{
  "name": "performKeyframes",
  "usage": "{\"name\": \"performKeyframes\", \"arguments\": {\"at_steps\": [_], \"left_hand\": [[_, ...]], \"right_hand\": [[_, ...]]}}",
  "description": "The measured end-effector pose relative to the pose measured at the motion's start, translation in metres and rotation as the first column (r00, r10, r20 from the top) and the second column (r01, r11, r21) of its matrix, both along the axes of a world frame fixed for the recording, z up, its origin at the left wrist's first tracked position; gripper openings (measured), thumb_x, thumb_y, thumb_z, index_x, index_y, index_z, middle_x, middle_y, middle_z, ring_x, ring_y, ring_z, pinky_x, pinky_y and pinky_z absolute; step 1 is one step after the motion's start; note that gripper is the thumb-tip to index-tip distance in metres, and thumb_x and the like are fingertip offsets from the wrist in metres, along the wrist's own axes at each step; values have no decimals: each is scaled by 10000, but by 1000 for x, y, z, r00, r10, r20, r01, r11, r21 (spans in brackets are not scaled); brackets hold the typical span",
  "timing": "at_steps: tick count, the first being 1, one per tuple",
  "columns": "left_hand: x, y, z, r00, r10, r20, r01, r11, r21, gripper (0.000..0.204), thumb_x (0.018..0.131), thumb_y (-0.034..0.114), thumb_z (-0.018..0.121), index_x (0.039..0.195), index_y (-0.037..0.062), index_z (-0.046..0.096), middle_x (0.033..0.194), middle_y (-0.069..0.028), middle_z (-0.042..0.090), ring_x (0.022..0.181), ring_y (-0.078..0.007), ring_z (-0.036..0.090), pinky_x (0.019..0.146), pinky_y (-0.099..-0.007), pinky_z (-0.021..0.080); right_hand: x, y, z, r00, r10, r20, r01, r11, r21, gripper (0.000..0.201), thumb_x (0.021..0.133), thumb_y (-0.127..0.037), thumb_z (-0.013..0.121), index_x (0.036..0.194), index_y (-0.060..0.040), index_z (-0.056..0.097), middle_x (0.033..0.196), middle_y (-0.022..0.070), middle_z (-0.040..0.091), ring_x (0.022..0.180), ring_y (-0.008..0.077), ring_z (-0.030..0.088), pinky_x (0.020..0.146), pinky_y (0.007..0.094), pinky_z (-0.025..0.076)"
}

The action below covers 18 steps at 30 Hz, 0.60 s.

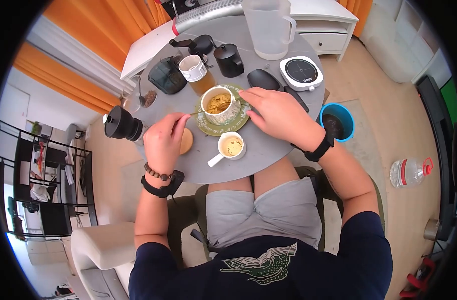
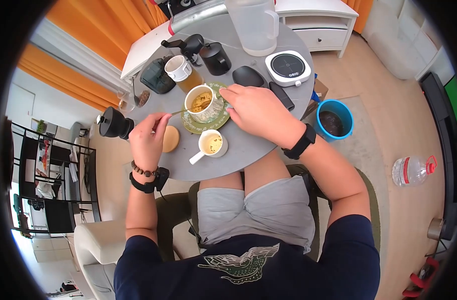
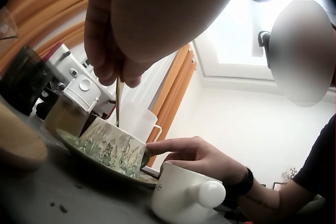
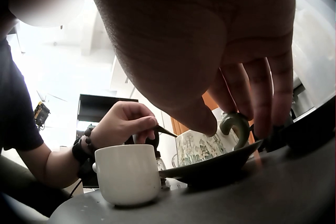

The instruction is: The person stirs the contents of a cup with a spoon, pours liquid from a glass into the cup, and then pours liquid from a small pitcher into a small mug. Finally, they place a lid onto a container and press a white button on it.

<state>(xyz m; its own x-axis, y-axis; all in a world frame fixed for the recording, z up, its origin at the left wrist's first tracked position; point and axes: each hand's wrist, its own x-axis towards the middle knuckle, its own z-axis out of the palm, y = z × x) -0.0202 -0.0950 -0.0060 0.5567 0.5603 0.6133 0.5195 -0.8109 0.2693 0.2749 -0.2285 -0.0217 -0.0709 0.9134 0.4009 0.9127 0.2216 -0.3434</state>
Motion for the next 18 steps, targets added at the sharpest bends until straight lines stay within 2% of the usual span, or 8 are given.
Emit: {"name": "performKeyframes", "arguments": {"at_steps": [5,8,11,15,17,18], "left_hand": [[0,1,8,994,-17,106,28,995,-101,126,991,75,878,1074,-6,829,963,-120,831,764,-196,751,744,-318,601],[-1,0,12,994,-24,103,36,993,-109,132,978,49,883,1079,-14,828,1000,-122,832,794,-197,756,765,-321,607],[1,1,8,985,-69,156,71,997,-6,127,973,36,881,1081,-11,833,1001,-120,829,804,-197,756,775,-319,609],[1,4,4,985,-59,162,58,998,15,112,973,18,872,1076,-10,837,1013,-124,834,801,-204,757,784,-323,612],[1,3,3,989,-69,127,66,997,29,98,981,13,861,1073,-15,838,1017,-133,839,798,-209,758,780,-319,609],[2,1,5,989,-68,128,64,997,30,98,981,13,861,1073,-15,838,1017,-133,839,798,-209,758,780,-319,609]], "right_hand": [[1,2,-4,1000,5,14,-5,1000,19,449,1030,-155,714,1453,-4,694,1342,145,750,1116,358,765,941,460,638],[0,1,-2,1000,0,1,0,1000,-5,455,1030,-158,714,1456,-1,687,1350,148,748,1115,361,765,941,464,638],[0,1,-2,1000,0,12,0,1000,-6,461,1028,-158,713,1458,5,680,1351,152,747,1117,362,765,939,465,638],[0,1,-2,1000,1,13,-1,1000,-5,461,1029,-159,712,1456,11,681,1351,154,746,1116,362,766,938,466,639],[1,2,-6,999,25,26,-27,996,81,457,1005,-141,738,1423,34,681,1244,160,751,1036,364,784,886,472,654],[1,2,-6,999,27,26,-29,996,81,457,1005,-141,738,1423,34,681,1244,160,751,1036,364,784,886,472,654]]}}
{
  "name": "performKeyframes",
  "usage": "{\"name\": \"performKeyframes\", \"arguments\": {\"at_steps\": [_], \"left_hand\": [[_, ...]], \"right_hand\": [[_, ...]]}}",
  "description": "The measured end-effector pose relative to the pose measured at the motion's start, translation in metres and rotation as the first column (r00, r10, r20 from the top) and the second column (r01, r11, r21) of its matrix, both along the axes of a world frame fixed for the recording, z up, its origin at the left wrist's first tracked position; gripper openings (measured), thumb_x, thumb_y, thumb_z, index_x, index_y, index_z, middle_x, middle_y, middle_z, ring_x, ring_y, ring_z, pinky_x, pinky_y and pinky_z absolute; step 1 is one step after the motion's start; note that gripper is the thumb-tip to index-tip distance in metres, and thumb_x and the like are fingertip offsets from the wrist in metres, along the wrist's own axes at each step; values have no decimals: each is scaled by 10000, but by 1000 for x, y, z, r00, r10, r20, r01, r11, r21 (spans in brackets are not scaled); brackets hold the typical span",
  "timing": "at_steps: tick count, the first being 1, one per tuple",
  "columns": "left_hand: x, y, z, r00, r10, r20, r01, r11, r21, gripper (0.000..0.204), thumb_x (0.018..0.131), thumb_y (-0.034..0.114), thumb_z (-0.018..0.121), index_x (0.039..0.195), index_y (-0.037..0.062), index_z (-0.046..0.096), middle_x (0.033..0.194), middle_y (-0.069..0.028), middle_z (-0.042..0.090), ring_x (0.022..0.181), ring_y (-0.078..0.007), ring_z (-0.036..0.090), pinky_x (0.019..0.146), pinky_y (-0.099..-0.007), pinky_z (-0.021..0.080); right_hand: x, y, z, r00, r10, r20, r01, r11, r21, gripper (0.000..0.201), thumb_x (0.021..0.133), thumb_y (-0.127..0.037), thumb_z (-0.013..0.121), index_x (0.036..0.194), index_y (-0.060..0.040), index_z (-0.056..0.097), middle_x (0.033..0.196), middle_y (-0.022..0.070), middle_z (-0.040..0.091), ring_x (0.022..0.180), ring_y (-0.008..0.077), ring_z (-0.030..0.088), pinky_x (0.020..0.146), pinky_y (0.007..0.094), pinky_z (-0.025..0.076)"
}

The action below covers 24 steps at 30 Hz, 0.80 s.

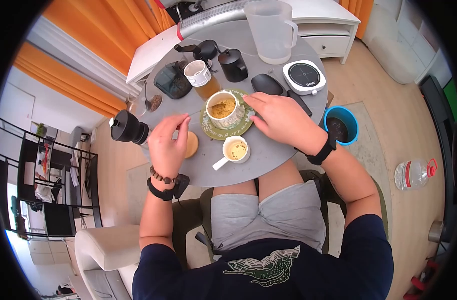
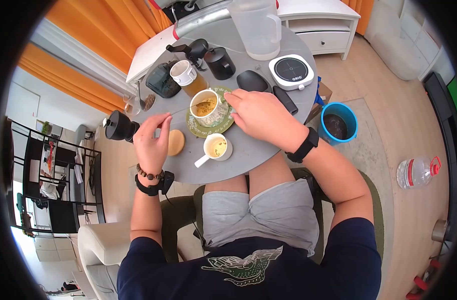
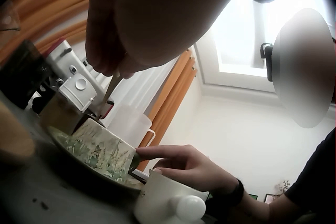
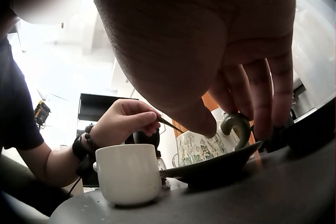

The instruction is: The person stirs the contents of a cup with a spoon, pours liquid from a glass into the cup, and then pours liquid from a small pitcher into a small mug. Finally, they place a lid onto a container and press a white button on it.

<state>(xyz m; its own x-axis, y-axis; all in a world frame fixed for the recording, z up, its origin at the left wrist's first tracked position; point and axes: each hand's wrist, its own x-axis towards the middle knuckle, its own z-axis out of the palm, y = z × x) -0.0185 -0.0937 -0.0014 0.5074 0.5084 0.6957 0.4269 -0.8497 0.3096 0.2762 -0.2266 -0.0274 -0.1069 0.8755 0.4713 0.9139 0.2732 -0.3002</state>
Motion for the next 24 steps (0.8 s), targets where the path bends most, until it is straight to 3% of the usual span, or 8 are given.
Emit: {"name": "performKeyframes", "arguments": {"at_steps": [6,8,9,15,17,24], "left_hand": [[3,-7,2,999,-38,32,41,996,-81,104,997,15,839,1092,-27,840,990,-144,837,793,-199,761,758,-307,599],[3,-7,0,998,-63,28,65,994,-83,108,971,2,843,1078,-6,831,965,-123,826,766,-229,766,723,-339,605],[3,-7,0,998,-62,30,64,994,-83,108,971,2,843,1078,-6,831,965,-123,826,766,-229,766,723,-339,605],[2,-6,-1,1000,-9,8,9,999,-50,117,969,8,844,1086,9,839,950,-122,819,761,-242,764,724,-347,605],[3,-7,0,999,-40,-19,40,999,-14,116,965,7,847,1080,17,843,946,-123,818,771,-263,770,732,-359,609],[6,-10,1,996,-94,13,94,996,-8,126,954,8,854,1078,27,852,993,-126,825,858,-296,790,779,-380,619]], "right_hand": [[-1,1,0,1000,6,-10,-6,1000,-1,446,1007,-139,735,1416,32,683,1241,168,749,1031,375,782,888,479,651],[-2,-1,5,1000,-22,-16,21,996,-89,461,1028,-157,717,1451,22,682,1388,162,743,1123,369,768,954,461,642],[-2,-1,5,1000,-21,-14,20,996,-89,461,1028,-157,717,1451,22,682,1388,162,743,1123,369,768,954,461,642],[-3,-1,5,999,-25,-20,23,995,-99,452,1031,-158,716,1443,27,680,1379,168,742,1112,374,769,947,465,641],[-2,0,1,1000,4,-25,-4,1000,0,444,1008,-135,735,1413,37,676,1235,174,747,1030,379,779,895,484,648],[-2,0,1,1000,4,-15,-4,1000,-3,439,1008,-133,736,1406,41,677,1227,174,742,1041,376,778,905,479,645]]}}
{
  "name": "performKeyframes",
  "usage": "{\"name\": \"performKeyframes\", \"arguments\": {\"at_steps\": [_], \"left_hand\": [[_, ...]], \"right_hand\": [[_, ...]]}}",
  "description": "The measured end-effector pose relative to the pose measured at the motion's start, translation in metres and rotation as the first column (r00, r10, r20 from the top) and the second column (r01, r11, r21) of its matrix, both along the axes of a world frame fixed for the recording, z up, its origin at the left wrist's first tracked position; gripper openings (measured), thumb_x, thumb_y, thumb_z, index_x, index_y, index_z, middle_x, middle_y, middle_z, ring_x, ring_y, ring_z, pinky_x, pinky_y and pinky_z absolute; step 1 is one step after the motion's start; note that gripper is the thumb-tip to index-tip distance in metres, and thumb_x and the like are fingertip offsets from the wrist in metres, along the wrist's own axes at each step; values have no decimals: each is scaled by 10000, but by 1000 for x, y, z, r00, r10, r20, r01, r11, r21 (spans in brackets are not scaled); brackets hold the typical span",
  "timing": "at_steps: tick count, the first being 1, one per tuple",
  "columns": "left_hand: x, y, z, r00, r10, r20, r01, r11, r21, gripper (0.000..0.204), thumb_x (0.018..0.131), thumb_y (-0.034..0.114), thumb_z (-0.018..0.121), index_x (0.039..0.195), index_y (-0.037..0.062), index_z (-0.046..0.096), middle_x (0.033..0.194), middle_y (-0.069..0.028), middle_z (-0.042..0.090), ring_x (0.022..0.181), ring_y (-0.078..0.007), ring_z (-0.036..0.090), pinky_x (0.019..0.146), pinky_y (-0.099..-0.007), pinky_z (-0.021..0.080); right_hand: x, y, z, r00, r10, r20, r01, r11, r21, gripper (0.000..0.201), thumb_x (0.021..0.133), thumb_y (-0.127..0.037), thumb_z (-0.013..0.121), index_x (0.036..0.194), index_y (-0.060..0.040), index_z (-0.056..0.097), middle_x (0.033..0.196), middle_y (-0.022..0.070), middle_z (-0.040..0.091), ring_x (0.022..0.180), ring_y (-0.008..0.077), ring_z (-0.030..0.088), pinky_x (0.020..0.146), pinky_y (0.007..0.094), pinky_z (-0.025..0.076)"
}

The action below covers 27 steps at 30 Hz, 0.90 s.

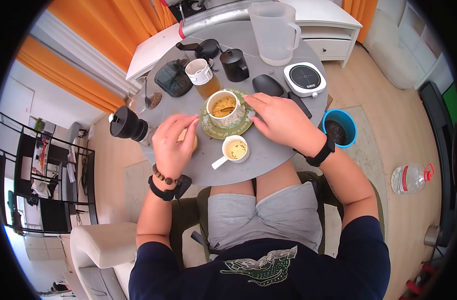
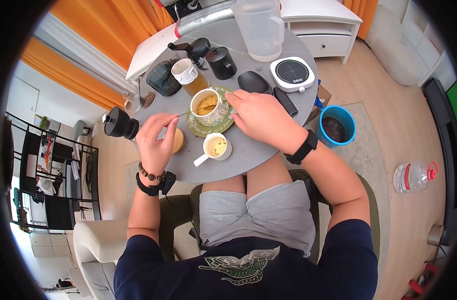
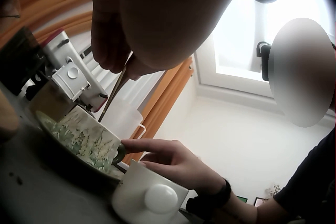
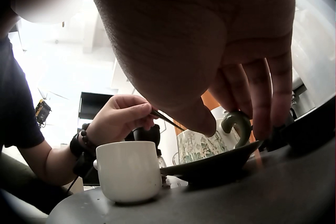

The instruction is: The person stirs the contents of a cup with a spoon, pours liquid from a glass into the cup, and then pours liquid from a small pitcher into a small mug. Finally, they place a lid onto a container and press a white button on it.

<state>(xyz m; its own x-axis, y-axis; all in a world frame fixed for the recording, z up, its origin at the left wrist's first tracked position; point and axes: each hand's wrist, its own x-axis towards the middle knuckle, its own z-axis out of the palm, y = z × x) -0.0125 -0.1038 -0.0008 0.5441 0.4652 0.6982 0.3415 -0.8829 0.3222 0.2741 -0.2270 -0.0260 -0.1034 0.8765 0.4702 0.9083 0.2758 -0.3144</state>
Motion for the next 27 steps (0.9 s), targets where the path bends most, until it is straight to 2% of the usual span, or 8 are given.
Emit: {"name": "performKeyframes", "arguments": {"at_steps": [2,5,9,11,15,18,20,27], "left_hand": [[0,1,0,999,26,23,-26,1000,-4,138,948,3,857,1083,28,853,1012,-129,826,880,-305,789,796,-387,621],[-3,7,-3,998,55,20,-56,996,63,154,974,-22,854,1127,-7,857,1025,-132,826,800,-207,757,755,-312,602],[-2,2,0,997,69,23,-69,997,23,164,972,-18,859,1135,-1,862,1002,-126,822,795,-200,756,749,-313,600],[-1,1,-2,999,33,33,-33,999,-20,175,970,-20,861,1144,3,864,978,-121,818,779,-187,745,738,-308,591],[-1,-5,4,999,13,44,-10,998,-67,171,959,-5,863,1127,27,867,945,-119,800,757,-229,758,706,-339,599],[-1,-4,4,998,35,56,-32,998,-58,177,956,-7,866,1130,26,866,916,-114,784,731,-219,738,685,-334,584],[-3,-1,3,996,71,52,-71,997,-14,191,972,-15,868,1162,-1,861,908,-100,783,719,-152,686,695,-290,561],[-1,-3,3,996,67,55,-66,997,-26,186,974,-7,869,1160,0,862,899,-101,776,717,-153,686,688,-290,557]], "right_hand": [[0,0,2,1000,-16,7,17,998,-59,451,1027,-159,718,1435,31,684,1372,171,743,1096,373,773,936,467,644],[0,0,0,1000,-3,6,3,1000,-4,440,1009,-134,735,1406,46,678,1247,174,742,1053,373,778,907,478,648],[-2,-1,3,1000,-1,3,1,1000,-4,440,1011,-133,732,1410,43,679,1255,174,744,1055,374,779,908,477,649],[-3,-2,6,999,-29,-14,28,996,-80,452,1023,-164,736,1433,18,687,1386,176,747,1085,391,771,934,469,644],[-2,0,2,1000,-20,-12,19,998,-58,446,1024,-163,737,1433,9,691,1392,174,749,1079,395,771,931,471,644],[-2,0,2,1000,-25,-16,24,998,-61,441,1026,-161,736,1432,4,693,1382,164,750,1073,393,771,925,470,645],[-2,0,2,999,-25,-21,24,998,-59,435,1030,-161,734,1431,1,695,1372,155,750,1065,389,772,920,468,646],[-2,0,2,1000,-21,10,21,998,-59,426,1035,-162,733,1429,-3,703,1375,149,746,1048,382,774,910,466,648]]}}
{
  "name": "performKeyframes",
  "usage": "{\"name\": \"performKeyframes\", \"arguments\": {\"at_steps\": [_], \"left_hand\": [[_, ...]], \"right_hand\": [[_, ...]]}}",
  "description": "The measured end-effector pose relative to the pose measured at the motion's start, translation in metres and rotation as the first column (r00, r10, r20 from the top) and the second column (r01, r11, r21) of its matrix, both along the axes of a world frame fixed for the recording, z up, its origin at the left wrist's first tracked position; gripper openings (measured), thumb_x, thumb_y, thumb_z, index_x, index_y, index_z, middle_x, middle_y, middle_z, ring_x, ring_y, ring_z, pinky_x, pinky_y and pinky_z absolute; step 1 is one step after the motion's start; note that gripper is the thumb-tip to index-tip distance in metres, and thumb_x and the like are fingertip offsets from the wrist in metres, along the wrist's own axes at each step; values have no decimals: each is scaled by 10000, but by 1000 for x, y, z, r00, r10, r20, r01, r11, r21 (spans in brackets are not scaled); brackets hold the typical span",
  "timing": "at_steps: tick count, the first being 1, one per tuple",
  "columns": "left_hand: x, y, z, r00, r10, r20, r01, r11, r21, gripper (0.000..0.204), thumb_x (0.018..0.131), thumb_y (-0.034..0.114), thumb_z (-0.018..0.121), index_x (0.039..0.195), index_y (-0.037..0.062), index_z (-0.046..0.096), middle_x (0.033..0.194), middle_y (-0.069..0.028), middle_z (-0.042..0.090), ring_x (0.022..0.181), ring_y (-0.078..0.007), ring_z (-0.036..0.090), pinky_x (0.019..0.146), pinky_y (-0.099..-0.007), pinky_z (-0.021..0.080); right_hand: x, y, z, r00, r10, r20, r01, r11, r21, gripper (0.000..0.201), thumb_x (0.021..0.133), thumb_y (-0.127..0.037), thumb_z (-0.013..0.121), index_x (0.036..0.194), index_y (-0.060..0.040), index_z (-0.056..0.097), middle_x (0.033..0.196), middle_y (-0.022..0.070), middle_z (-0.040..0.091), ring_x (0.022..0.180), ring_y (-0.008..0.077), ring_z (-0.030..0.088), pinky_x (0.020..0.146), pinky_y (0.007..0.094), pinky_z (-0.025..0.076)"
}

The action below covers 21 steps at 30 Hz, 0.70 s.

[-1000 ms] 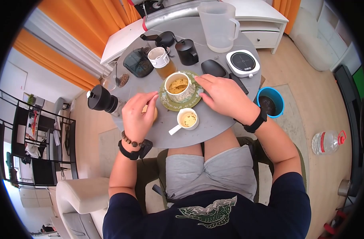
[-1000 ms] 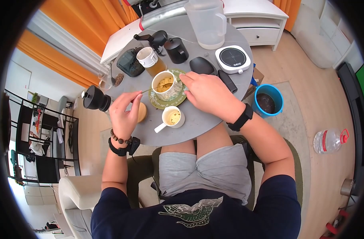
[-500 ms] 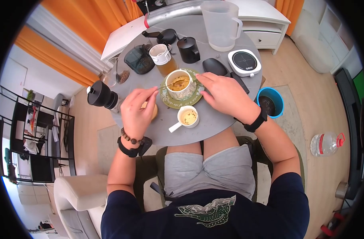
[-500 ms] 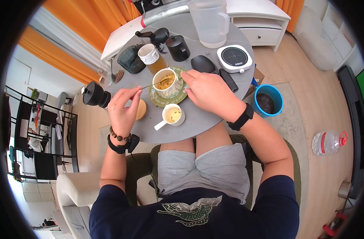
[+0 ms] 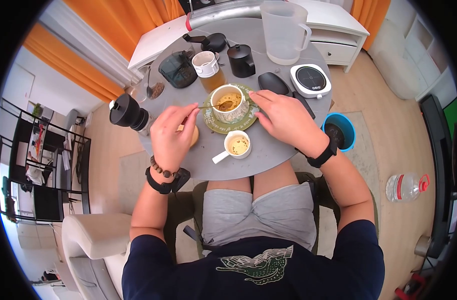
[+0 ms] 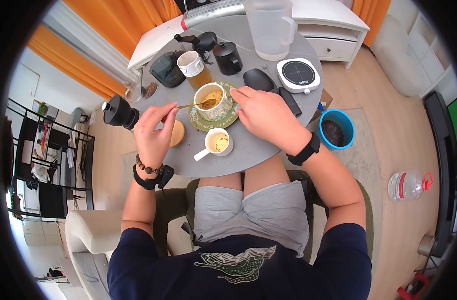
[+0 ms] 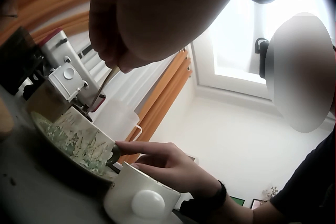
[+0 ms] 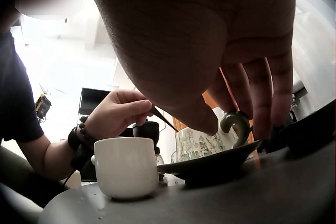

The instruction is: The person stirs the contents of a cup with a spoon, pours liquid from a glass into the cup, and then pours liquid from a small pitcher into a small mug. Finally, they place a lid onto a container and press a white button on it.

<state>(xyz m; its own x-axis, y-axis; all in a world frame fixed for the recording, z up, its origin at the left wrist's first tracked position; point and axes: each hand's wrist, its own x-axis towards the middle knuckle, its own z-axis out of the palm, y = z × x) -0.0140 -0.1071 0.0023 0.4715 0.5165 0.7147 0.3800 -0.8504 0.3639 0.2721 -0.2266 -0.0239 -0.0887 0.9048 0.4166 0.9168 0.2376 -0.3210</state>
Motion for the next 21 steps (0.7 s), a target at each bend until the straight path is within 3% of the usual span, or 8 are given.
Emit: {"name": "performKeyframes", "arguments": {"at_steps": [2,5,8,11,21], "left_hand": [[1,-2,2,999,-38,4,38,999,-15,171,964,9,864,1133,31,863,884,-110,766,712,-217,728,665,-338,574],[-1,-4,5,1000,-26,-3,26,999,-28,171,963,9,864,1131,36,863,886,-106,767,719,-224,734,668,-338,576],[-2,1,2,1000,25,2,-25,1000,13,175,959,13,868,1132,39,864,890,-99,768,723,-228,736,676,-338,579],[-3,2,1,999,39,-4,-39,998,47,183,974,-10,861,1156,6,861,886,-102,764,718,-165,685,688,-302,560],[-3,-2,3,999,-25,-27,24,999,-26,183,971,-9,860,1152,14,861,888,-107,764,722,-181,692,680,-317,555]], "right_hand": [[-1,-1,2,1000,-17,15,17,1000,-15,434,1034,-159,734,1440,-8,703,1362,145,748,1033,379,775,901,466,649],[-1,-1,0,1000,-8,21,7,999,34,429,1024,-144,733,1429,-8,702,1246,144,756,957,380,783,846,478,648],[-1,-1,1,1000,-11,24,10,999,36,438,1026,-146,732,1443,-15,706,1235,141,758,945,376,784,835,476,648],[-1,-1,1,999,-21,32,20,1000,22,447,1031,-149,728,1460,-27,706,1210,140,762,936,373,782,822,477,646],[-2,-1,6,993,-51,102,60,995,-83,506,1064,-161,685,1564,-86,664,1003,152,752,906,370,761,798,483,625]]}}
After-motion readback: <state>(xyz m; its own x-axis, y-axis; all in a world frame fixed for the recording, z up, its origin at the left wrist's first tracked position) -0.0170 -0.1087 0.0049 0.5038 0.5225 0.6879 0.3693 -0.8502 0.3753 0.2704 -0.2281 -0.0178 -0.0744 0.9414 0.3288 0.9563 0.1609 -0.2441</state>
